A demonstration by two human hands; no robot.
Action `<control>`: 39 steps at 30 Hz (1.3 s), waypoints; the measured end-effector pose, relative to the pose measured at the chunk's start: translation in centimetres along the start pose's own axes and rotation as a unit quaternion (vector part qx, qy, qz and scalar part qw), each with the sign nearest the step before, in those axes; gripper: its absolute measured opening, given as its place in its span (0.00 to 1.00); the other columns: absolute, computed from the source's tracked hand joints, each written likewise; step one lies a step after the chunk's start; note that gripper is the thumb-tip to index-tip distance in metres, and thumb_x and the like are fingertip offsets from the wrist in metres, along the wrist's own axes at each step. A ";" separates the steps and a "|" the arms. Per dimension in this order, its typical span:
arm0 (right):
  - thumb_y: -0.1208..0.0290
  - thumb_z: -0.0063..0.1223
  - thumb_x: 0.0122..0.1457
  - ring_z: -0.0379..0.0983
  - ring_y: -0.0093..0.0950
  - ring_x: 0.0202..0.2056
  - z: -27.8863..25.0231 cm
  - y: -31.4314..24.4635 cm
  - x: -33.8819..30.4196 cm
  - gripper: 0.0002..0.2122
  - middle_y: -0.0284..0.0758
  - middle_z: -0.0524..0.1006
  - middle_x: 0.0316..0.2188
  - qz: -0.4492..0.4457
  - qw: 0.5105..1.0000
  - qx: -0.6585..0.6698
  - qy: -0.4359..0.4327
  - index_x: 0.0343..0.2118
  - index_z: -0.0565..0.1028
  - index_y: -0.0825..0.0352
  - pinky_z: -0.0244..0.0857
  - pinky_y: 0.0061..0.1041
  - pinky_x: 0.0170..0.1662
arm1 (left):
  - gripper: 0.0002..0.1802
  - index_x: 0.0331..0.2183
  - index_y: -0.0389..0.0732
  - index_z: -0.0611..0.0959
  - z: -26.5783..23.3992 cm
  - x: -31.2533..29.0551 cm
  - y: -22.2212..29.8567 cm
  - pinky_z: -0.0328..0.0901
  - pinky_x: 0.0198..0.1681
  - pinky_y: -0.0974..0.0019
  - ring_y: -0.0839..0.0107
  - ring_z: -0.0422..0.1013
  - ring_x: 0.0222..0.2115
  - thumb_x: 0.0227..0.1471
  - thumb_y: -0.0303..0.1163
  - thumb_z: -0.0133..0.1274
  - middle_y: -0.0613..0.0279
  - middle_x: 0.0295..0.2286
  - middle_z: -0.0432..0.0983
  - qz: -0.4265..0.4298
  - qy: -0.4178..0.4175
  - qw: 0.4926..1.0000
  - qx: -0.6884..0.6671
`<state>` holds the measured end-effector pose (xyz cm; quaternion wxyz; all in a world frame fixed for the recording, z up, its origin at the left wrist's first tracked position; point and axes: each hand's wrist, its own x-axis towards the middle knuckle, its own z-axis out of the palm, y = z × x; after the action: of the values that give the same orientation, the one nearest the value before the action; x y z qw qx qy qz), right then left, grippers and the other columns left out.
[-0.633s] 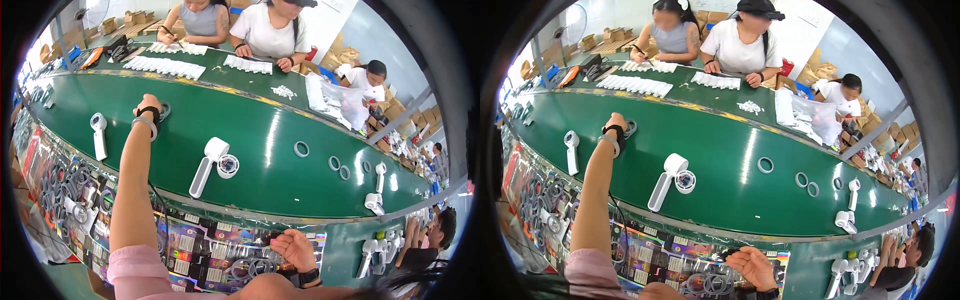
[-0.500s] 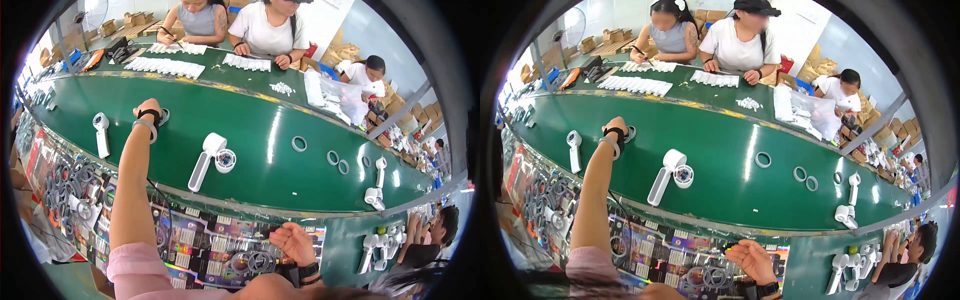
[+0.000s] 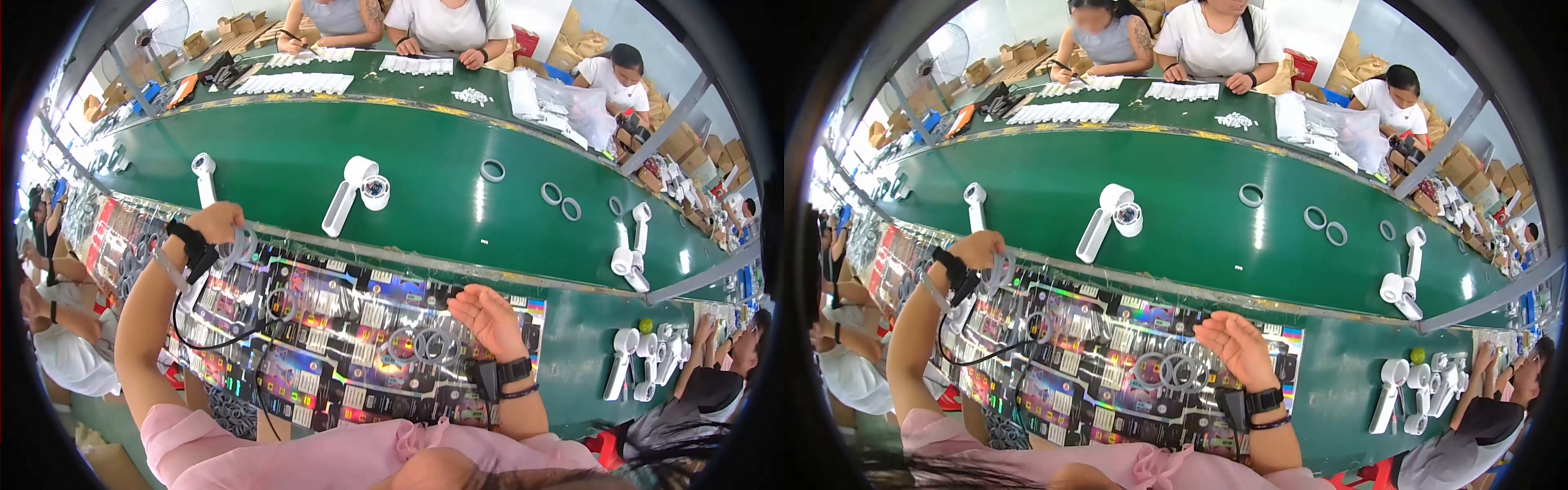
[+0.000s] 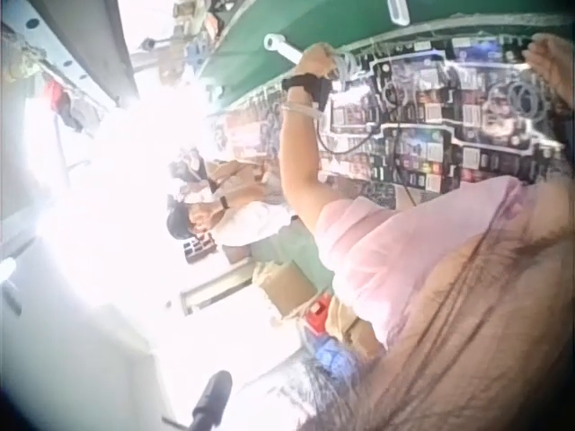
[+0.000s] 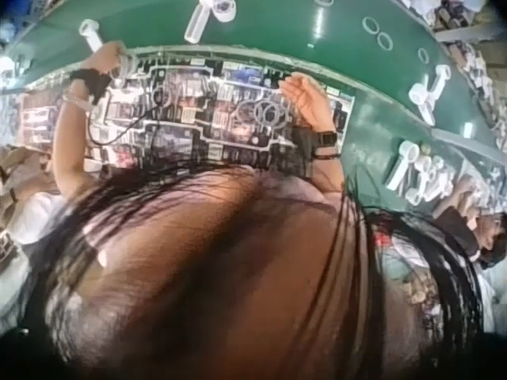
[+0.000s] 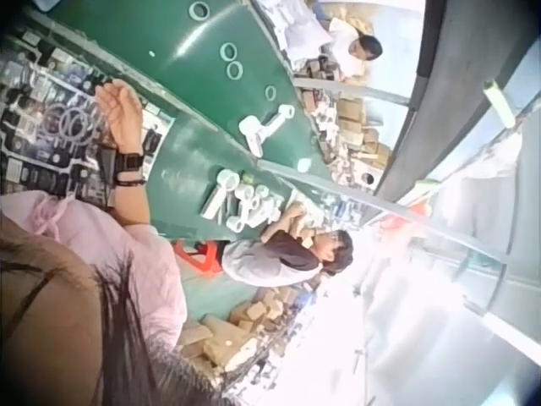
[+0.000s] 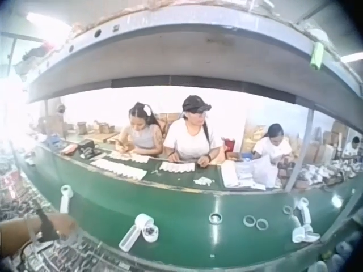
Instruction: The recorder sits at a factory workbench and assembles small portable handheld electric fans by attaching plastic rings and covers to the fan bodies.
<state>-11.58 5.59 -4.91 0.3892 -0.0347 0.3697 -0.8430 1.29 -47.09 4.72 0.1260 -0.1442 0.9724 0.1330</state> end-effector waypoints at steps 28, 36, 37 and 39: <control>0.73 0.44 0.64 0.74 0.36 0.47 -1.3 1.2 0.3 0.10 0.41 0.76 0.41 -0.025 0.998 -0.021 -0.052 0.45 0.70 0.71 0.69 0.32 0.51 | 0.31 0.49 0.47 0.75 11.7 -3.7 32.1 0.59 0.53 0.53 0.56 0.62 0.51 0.42 0.44 0.62 0.55 0.48 0.67 0.484 0.054 0.871 -0.059; 0.74 0.42 0.64 0.72 0.39 0.49 -0.5 2.0 -0.1 0.10 0.43 0.75 0.43 -0.034 0.999 -0.019 -0.038 0.44 0.71 0.72 0.68 0.35 0.53 | 0.29 0.52 0.51 0.69 16.0 -8.0 30.5 0.54 0.56 0.45 0.61 0.59 0.55 0.48 0.45 0.55 0.56 0.53 0.62 0.461 0.086 0.868 0.165; 0.74 0.43 0.64 0.72 0.39 0.49 -0.9 1.9 0.2 0.10 0.43 0.75 0.42 -0.041 0.998 -0.020 -0.041 0.43 0.71 0.72 0.68 0.35 0.53 | 0.29 0.52 0.51 0.69 15.9 -7.9 29.4 0.54 0.56 0.44 0.61 0.59 0.55 0.49 0.44 0.55 0.56 0.53 0.62 0.451 0.089 0.872 0.167; 0.73 0.43 0.63 0.72 0.39 0.49 -1.2 1.9 0.6 0.10 0.44 0.76 0.41 -0.042 0.998 -0.014 -0.052 0.43 0.71 0.73 0.68 0.35 0.52 | 0.28 0.52 0.50 0.69 15.5 -8.5 26.7 0.55 0.55 0.44 0.60 0.60 0.54 0.49 0.42 0.54 0.56 0.53 0.63 0.413 0.103 0.887 0.181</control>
<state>-11.21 5.08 -7.09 0.3719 -0.0998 0.3593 -0.8501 4.04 -15.81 -1.37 -0.0171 0.2826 0.9589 -0.0213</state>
